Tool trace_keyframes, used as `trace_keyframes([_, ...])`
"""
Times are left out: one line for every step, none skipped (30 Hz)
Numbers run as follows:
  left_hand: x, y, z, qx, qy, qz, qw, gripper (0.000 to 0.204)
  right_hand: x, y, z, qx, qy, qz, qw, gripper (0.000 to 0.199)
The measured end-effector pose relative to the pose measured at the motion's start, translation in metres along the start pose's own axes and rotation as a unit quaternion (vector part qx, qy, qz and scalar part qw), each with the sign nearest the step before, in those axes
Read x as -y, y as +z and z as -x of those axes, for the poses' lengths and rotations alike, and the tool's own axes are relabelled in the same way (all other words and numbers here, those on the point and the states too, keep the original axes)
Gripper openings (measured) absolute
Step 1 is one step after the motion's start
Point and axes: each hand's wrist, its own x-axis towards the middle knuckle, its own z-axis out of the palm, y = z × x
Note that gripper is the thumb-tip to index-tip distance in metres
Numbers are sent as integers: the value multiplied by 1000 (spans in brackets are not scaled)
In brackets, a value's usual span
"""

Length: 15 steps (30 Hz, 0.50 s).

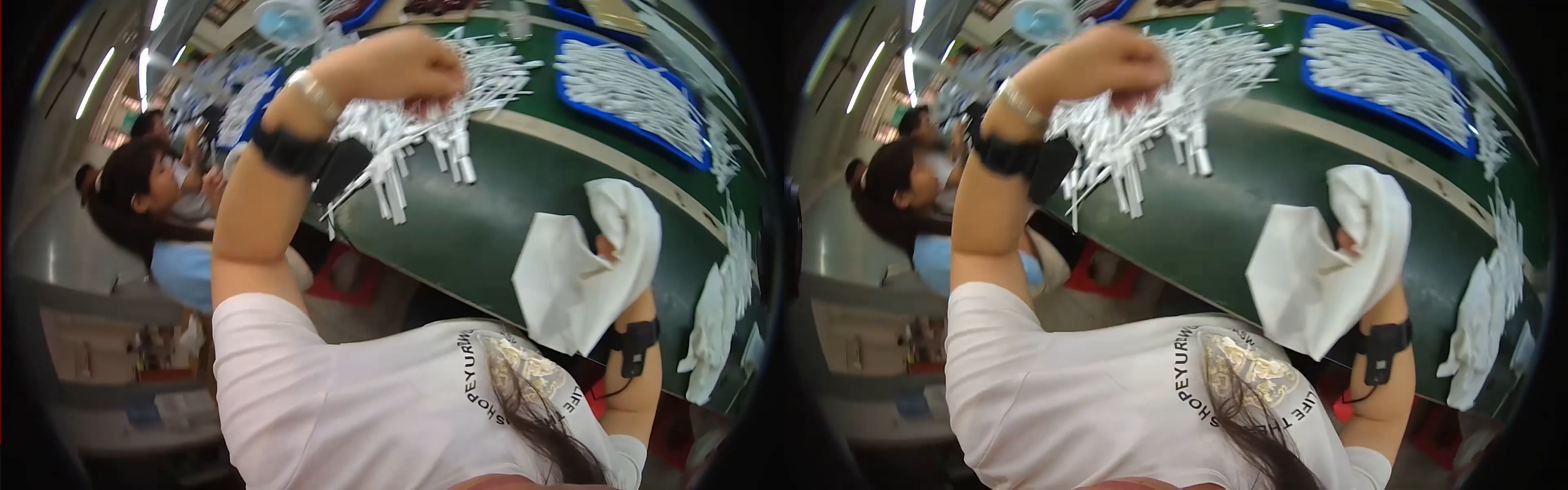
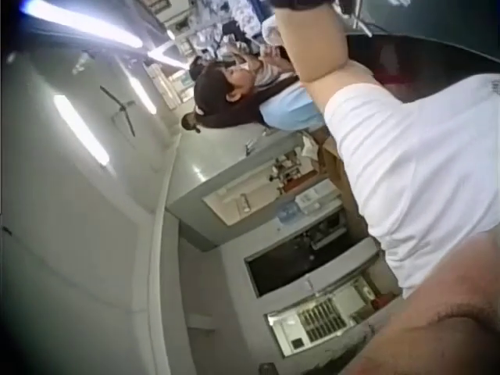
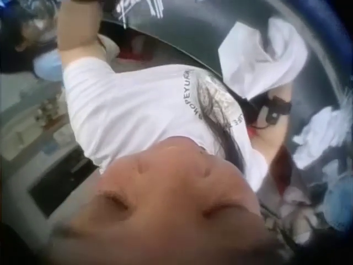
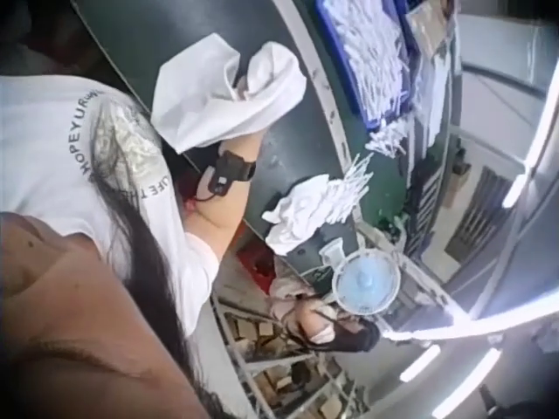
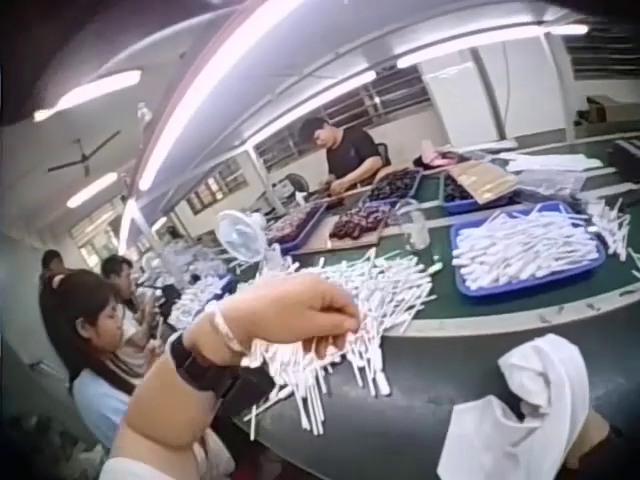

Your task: The person picks up a white plastic component from a pile, wipes it with a cloth, and places it into a blue tray. They then pick up a glass bottle, pour liquid onto the cloth, and resume wiping the components.

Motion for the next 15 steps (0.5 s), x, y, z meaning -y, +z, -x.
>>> trace_keyframes([13, 12, 36, -19, -83, 4, 996, 17, 1, -14, -2, 12, -17, 3, 1000, 27])
trace_keyframes([31, 28, 69, -36, -161, 7, 986, 16, 1, -24, -4, 22, -38, 6, 999, 28])
trace_keyframes([49, 43, 103, -63, -216, 43, 973, 15, 0, -21, -4, 34, -62, 8, 997, 28])
trace_keyframes([72, 62, 132, -90, -267, 78, 956, 15, -2, -13, -4, 46, -53, 8, 998, 28])
trace_keyframes([97, 82, 155, -127, -316, 89, 936, 13, -2, -6, -4, 20, -40, 13, 999, 26])
trace_keyframes([119, 101, 171, -162, -362, 100, 913, 10, -1, 2, -1, -7, -28, 20, 999, 24])
trace_keyframes([141, 117, 180, -168, -364, 103, 910, 10, 0, 11, 3, -35, -18, 28, 999, 23])
trace_keyframes([162, 135, 186, -239, -320, 4, 917, 10, 1, 22, 8, -65, -9, 37, 997, 24])
trace_keyframes([173, 146, 189, -306, -271, -97, 908, 10, 2, 34, 13, -95, -1, 46, 994, 26])
trace_keyframes([185, 155, 193, -368, -218, -196, 882, 12, 1, 48, 19, -125, 6, 56, 991, 28])
trace_keyframes([187, 155, 191, -372, -217, -193, 882, 12, -1, 64, 26, -157, 10, 65, 985, 32])
trace_keyframes([191, 154, 187, -346, -218, -198, 891, 14, -1, 64, 27, -157, 7, 69, 985, 32])
trace_keyframes([194, 152, 181, -319, -219, -203, 899, 17, 0, 63, 27, -172, 17, 57, 983, 30])
trace_keyframes([198, 150, 178, -291, -218, -209, 908, 20, 0, 62, 27, -187, 26, 44, 981, 29])
trace_keyframes([204, 150, 176, -293, -215, -209, 908, 20, 1, 63, 27, -203, 35, 30, 978, 28])
